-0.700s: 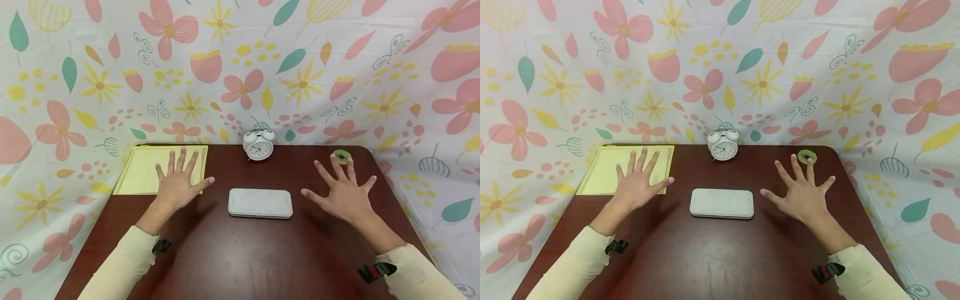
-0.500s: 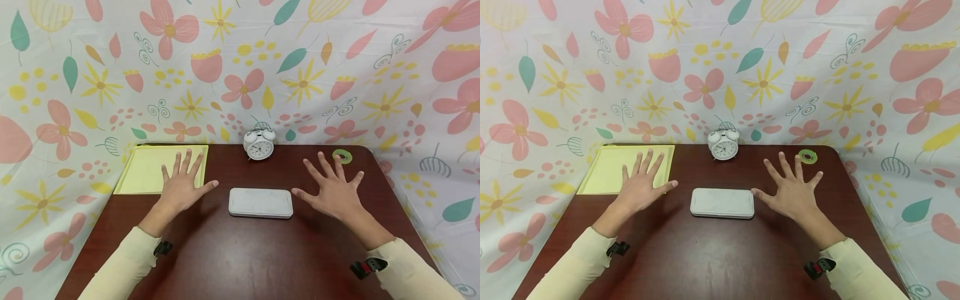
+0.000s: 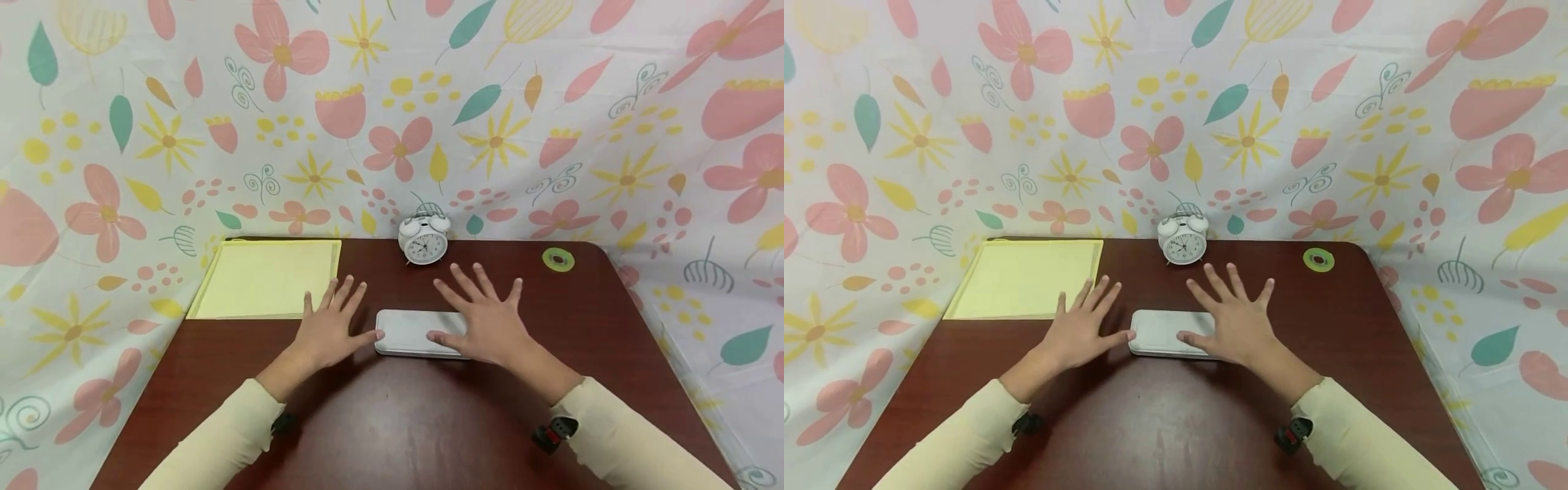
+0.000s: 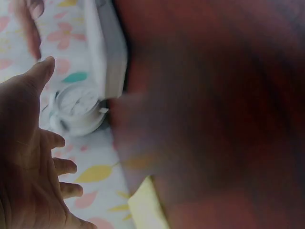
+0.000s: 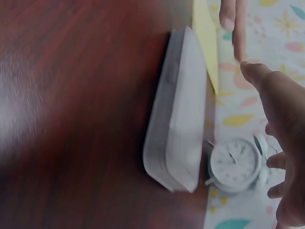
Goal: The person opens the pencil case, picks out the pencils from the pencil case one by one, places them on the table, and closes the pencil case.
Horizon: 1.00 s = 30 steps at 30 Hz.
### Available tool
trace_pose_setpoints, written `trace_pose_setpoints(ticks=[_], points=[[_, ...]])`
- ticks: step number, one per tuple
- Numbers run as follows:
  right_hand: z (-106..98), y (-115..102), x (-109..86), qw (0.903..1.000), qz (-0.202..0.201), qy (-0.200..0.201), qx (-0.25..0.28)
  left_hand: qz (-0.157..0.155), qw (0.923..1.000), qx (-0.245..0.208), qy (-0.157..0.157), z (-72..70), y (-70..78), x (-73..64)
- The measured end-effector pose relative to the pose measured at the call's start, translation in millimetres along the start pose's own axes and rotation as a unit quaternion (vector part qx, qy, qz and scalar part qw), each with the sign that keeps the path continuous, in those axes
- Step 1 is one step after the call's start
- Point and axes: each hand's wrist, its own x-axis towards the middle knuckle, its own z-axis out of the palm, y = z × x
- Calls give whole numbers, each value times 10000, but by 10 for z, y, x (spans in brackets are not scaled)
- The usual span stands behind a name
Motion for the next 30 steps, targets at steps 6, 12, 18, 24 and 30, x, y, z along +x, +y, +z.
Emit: trace_pose_setpoints(ticks=[6, 12, 18, 24, 30], points=[[183, -177, 50, 9985, -543, -20, -114, 189, 9994, 139, -259, 267, 73, 34], [392, -228, 18, 9956, -912, -193, -63, 390, 9990, 112, -162, 450, 147, 71], [509, -223, 1, 9922, -1189, -358, -139, 505, 9982, 312, 56, 522, 212, 67], [504, -210, 49, 9897, -1391, -227, -269, 647, 9959, 434, 451, 574, 236, 73], [477, -227, 117, 9875, -1496, -208, -460, 698, 9953, 306, 598, 583, 251, 82]])
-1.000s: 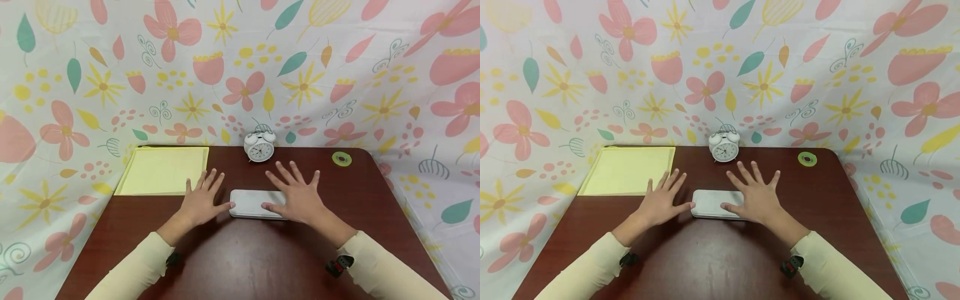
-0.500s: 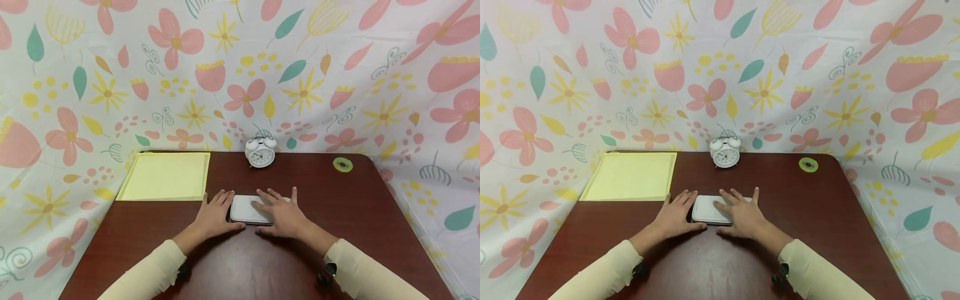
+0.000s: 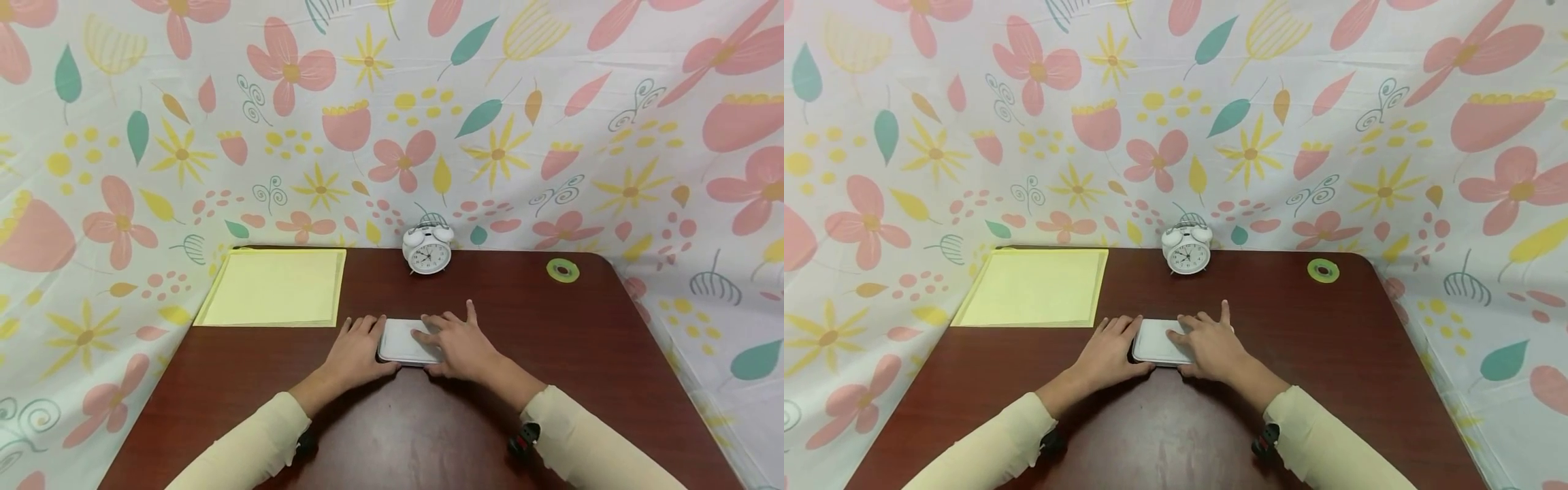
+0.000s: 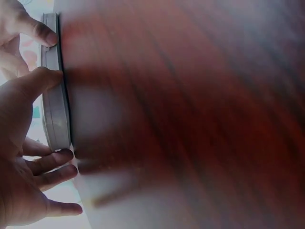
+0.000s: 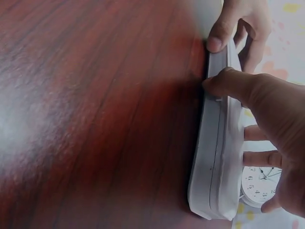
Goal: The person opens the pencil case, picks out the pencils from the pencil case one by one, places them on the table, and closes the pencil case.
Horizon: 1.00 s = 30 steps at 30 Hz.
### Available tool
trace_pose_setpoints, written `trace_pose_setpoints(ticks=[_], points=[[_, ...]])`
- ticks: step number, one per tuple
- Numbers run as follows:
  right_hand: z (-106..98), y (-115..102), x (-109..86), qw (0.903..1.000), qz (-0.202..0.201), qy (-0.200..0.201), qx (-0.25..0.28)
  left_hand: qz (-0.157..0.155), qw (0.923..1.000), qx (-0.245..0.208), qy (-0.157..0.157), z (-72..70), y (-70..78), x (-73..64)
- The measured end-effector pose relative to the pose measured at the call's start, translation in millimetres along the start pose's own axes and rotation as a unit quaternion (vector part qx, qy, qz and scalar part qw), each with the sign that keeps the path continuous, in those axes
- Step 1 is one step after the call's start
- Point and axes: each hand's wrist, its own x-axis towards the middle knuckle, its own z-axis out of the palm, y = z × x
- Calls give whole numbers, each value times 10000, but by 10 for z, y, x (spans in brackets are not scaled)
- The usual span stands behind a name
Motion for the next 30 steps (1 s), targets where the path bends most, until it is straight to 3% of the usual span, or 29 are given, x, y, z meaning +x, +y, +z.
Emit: trace_pose_setpoints(ticks=[11, 30], points=[[61, -40, 24, 9995, -103, 144, 245, -224, 9990, -365, -156, 0, 1, -53], [11, 54, 78, 9995, -178, 208, 180, -74, 9996, -264, -83, -8, 8, 59]])
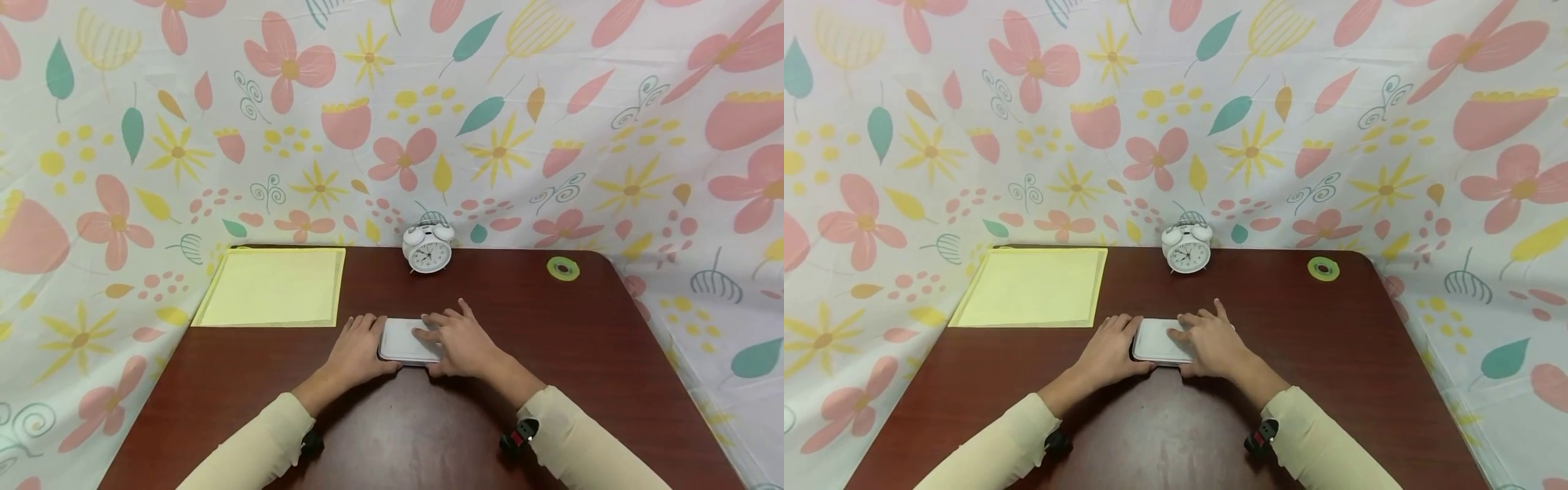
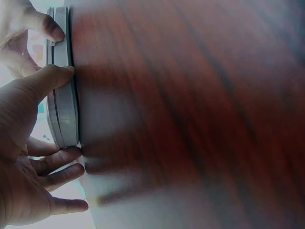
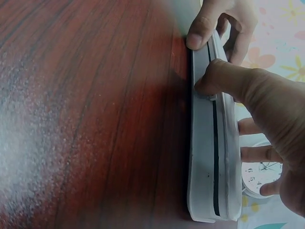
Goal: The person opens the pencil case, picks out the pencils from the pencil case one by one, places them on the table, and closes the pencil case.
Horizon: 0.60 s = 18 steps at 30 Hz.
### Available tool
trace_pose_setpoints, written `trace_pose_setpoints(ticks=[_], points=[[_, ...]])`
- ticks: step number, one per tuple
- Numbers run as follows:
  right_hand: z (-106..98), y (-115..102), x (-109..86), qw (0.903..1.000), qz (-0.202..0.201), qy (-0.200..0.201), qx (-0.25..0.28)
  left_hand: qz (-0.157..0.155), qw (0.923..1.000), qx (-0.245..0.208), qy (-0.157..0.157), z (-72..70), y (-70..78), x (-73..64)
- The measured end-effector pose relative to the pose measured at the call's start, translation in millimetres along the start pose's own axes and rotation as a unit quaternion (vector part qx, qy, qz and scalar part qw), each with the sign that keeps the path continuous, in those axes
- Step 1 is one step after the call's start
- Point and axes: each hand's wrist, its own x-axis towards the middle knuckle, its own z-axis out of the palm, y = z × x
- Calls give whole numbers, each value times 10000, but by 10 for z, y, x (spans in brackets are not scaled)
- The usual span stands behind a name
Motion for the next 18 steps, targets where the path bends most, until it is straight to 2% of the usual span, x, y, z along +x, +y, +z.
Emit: trace_pose_setpoints(ticks=[12, 15, 18], points=[[-62, 68, 32, 9992, -89, -129, 378, 96, 9998, -141, 83, -22, -46, 25], [-130, 105, 47, 9975, -37, -308, 640, 119, 9990, -420, -10, -12, -56, 44], [-195, 160, 61, 9917, 133, -523, 1166, 124, 9960, -881, -96, -15, -56, 64]])
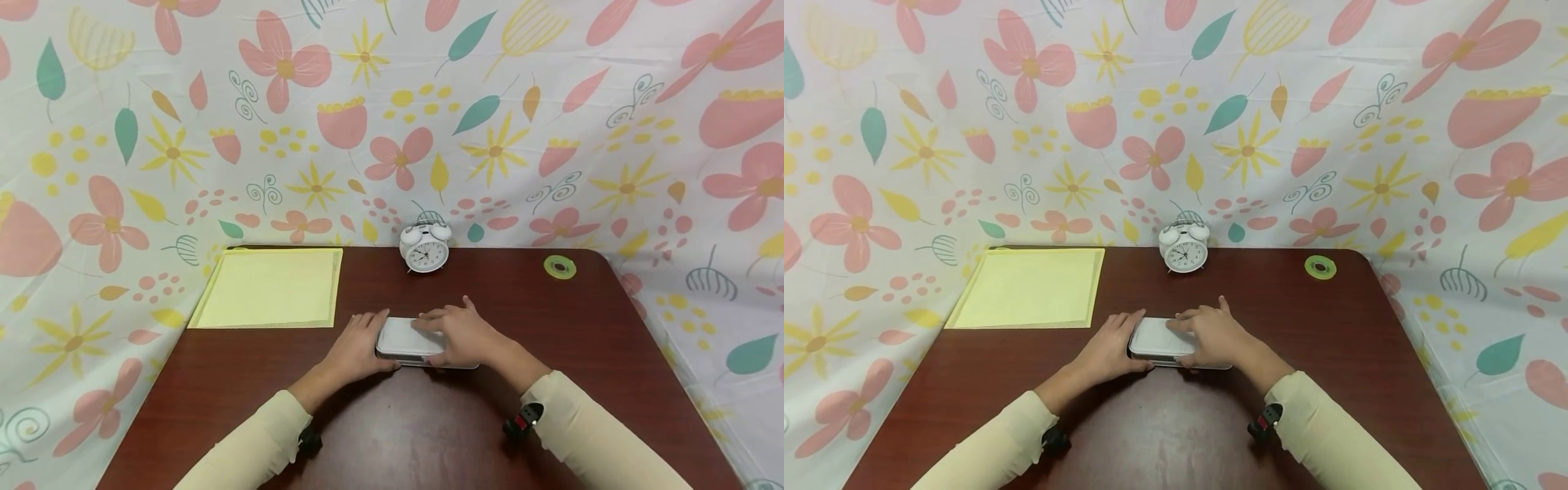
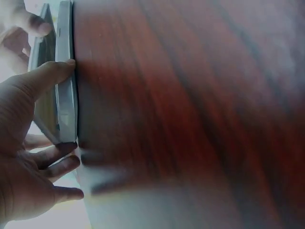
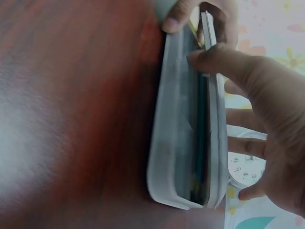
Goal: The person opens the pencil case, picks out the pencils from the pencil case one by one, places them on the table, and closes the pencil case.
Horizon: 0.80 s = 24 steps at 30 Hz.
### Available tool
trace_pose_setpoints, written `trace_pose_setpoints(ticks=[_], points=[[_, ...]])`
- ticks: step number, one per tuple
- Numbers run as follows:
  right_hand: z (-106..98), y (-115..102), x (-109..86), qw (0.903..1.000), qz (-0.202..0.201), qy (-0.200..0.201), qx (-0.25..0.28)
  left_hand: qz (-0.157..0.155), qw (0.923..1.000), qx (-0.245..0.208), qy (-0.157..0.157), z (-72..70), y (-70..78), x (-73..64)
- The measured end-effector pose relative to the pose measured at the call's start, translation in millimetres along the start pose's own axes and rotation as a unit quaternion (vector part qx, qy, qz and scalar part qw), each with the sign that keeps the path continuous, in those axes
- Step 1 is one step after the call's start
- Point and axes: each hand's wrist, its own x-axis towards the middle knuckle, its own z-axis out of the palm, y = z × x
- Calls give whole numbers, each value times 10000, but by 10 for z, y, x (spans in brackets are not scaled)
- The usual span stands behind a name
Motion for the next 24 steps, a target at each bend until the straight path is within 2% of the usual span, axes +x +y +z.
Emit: trace_pose_setpoints(ticks=[3, 6, 10, 15, 20, 24], points=[[-61, 70, 4, 9983, 110, -55, 577, 28, 9995, -329, 16, -4, -2, 6], [-135, 155, -6, 9952, 213, 56, 956, -49, 9993, -360, 7, -9, 1, 8], [-232, 262, -25, 9900, 417, 417, 1281, -424, 9984, -362, -66, -18, 16, 2], [-272, 341, -58, 9787, 586, 1266, 1505, -774, 9957, -512, -72, -4, 33, -10], [-205, 367, -101, 9598, 651, 2389, 1320, -764, 9955, -564, -18, 14, 26, -17], [-112, 391, -137, 9505, 751, 2845, 1000, -736, 9960, -508, 17, 10, 12, -25]])
